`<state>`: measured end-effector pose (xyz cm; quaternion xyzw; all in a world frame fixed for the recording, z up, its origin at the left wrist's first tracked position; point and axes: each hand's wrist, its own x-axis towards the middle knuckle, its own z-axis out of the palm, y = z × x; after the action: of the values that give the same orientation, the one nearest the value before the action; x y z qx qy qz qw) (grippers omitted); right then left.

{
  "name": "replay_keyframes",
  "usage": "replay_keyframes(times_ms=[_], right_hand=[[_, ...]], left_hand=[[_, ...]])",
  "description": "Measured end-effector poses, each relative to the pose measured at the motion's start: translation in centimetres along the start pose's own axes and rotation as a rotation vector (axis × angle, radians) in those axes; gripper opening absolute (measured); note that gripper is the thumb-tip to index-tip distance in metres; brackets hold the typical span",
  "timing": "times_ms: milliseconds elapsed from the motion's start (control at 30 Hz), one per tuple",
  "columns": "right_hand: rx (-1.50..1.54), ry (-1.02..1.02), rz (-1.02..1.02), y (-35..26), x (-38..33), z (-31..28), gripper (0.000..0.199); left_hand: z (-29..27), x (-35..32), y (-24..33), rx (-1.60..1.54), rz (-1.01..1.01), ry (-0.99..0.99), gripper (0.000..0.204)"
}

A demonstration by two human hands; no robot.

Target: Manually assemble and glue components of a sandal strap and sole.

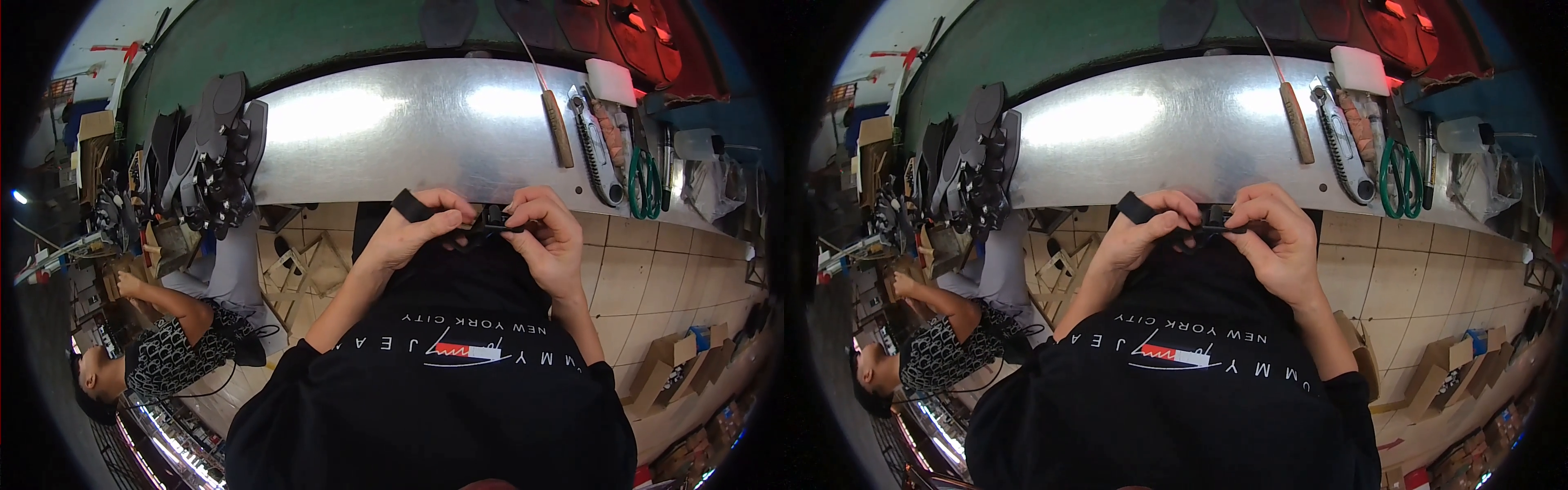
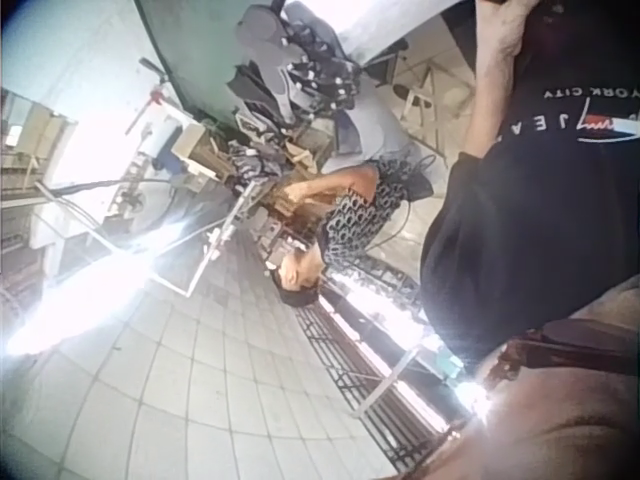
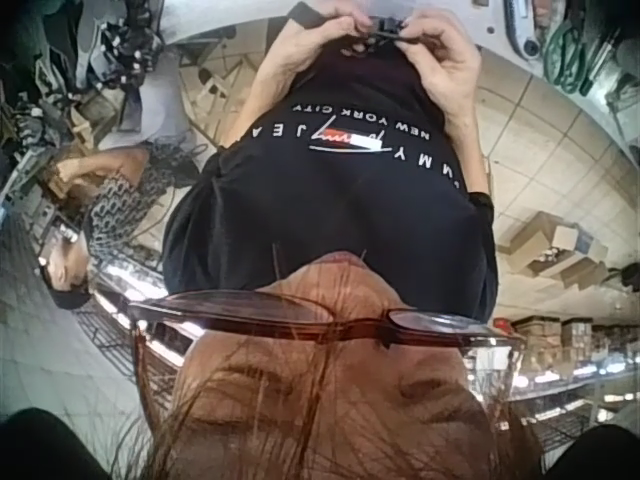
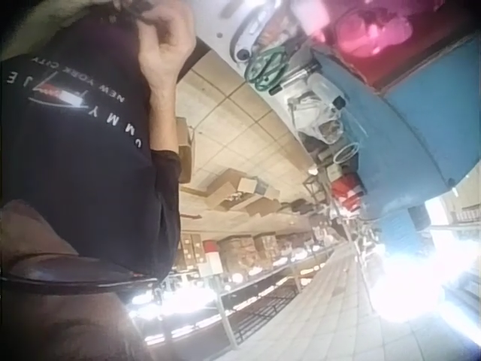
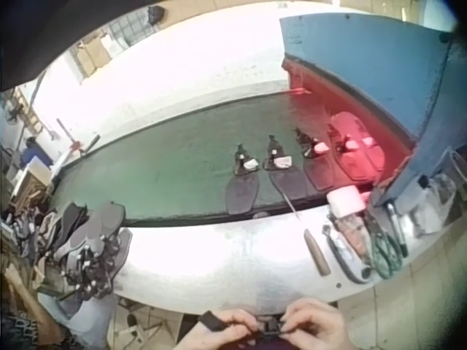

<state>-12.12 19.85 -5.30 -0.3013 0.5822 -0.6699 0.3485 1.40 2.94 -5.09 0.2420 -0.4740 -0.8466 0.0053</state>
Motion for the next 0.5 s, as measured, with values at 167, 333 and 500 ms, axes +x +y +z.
replay_keyframes(times_ms=[167, 333, 500], right_hand=[[0.005, 0.036, -0.038, 0.5, 0.0, 0.3, 0.017], [0.017, 0.042, -0.108, 0.5, 0.6, -0.9, 0.018], [-0.137, -0.055, -0.143, -0.6, 1.1, -2.3, 0.016]], left_hand=[[-0.3, -0.3, 0.1, 0.154, -0.102, -0.134, 0.018], [-1.9, -0.6, 0.2, 0.189, -0.086, -0.031, 0.014], [-2.8, -0.3, -0.7, -0.108, -0.139, -0.128, 0.012]])
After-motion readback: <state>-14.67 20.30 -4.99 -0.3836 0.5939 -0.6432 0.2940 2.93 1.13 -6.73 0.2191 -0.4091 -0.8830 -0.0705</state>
